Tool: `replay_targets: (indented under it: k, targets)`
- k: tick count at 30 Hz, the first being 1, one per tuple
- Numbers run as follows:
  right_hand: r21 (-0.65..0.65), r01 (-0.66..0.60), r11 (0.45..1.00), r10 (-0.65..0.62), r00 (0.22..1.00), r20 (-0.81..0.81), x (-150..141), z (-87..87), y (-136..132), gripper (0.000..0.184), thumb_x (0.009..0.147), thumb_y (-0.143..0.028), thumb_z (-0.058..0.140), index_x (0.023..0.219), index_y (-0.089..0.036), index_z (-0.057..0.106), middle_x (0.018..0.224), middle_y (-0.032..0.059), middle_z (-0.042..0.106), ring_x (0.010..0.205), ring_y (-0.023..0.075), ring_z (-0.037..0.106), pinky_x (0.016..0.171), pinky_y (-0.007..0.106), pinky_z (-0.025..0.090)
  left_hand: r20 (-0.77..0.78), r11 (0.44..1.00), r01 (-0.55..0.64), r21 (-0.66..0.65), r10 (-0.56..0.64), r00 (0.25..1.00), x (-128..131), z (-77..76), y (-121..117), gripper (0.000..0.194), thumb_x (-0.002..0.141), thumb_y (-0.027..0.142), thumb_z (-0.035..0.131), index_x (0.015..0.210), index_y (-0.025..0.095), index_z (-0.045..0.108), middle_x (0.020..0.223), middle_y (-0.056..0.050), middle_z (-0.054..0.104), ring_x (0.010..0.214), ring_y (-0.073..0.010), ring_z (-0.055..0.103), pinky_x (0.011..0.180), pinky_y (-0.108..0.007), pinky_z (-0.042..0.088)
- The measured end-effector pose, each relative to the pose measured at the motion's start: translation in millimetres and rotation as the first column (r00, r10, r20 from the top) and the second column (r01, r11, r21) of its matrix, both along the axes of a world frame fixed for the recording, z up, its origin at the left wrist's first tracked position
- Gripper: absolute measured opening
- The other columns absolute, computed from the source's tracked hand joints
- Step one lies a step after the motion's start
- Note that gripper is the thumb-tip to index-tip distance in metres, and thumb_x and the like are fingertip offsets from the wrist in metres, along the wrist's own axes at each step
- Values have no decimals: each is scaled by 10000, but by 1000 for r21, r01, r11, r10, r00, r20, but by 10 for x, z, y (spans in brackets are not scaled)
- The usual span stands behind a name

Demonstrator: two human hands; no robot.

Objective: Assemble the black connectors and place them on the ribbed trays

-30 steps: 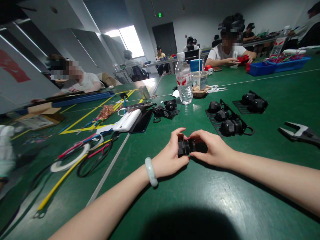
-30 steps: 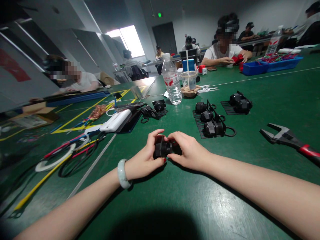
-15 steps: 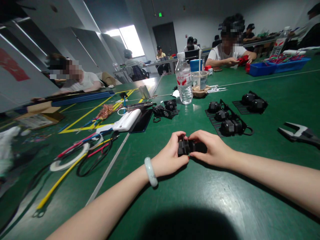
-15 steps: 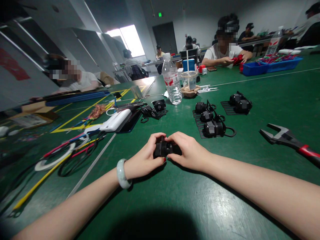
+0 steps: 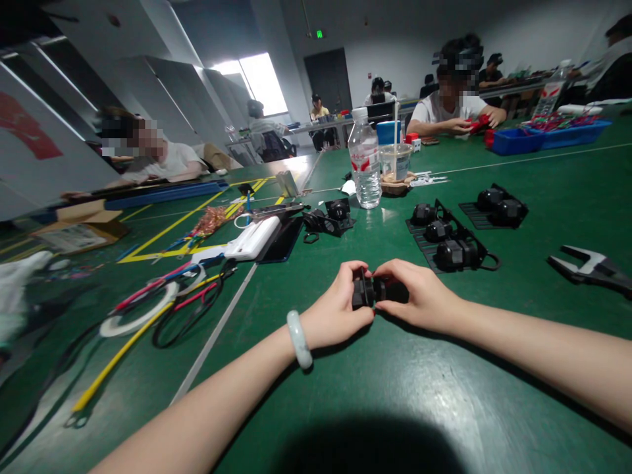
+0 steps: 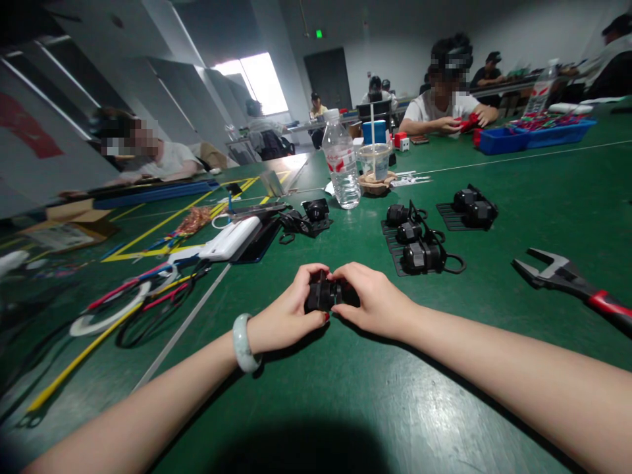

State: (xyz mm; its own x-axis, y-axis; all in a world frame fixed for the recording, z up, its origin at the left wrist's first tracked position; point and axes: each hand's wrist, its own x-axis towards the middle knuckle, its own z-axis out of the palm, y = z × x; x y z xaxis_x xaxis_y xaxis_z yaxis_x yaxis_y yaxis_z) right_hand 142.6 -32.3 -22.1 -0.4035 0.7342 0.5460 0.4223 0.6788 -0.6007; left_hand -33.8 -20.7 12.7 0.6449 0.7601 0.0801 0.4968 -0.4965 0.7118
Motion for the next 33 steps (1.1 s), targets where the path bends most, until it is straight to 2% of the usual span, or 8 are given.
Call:
replay_targets:
  k: [19,25,33]
  targets:
    - [15,-41,999,41,999,22,-5,-9,12,351,659,-219,601,984,-173,475,934,71,548,862,172,529,738,318,451,4,1000,-14,-5,14,1000,-5,11,-8,530,616,119,511,1088,151,273,1051,-67,386,978,-178,409,857,-358,363]
    - [27,-74,997,73,997,14,-6,-9,11,349,667,-193,586,991,-183,456,968,77,520,862,167,523,716,302,468,18,998,-53,-40,54,998,1,11,-6,445,677,191,491,1074,154,294,1026,-63,402,991,-188,400,871,-381,352]
    - [23,-95,995,94,995,20,-6,-8,-1,370,669,-205,593,1010,-185,451,994,80,502,854,158,520,708,289,477,28,996,-50,-69,52,998,7,14,9,444,655,141,471,1062,155,294,1015,-56,396,995,-178,387,882,-371,342]
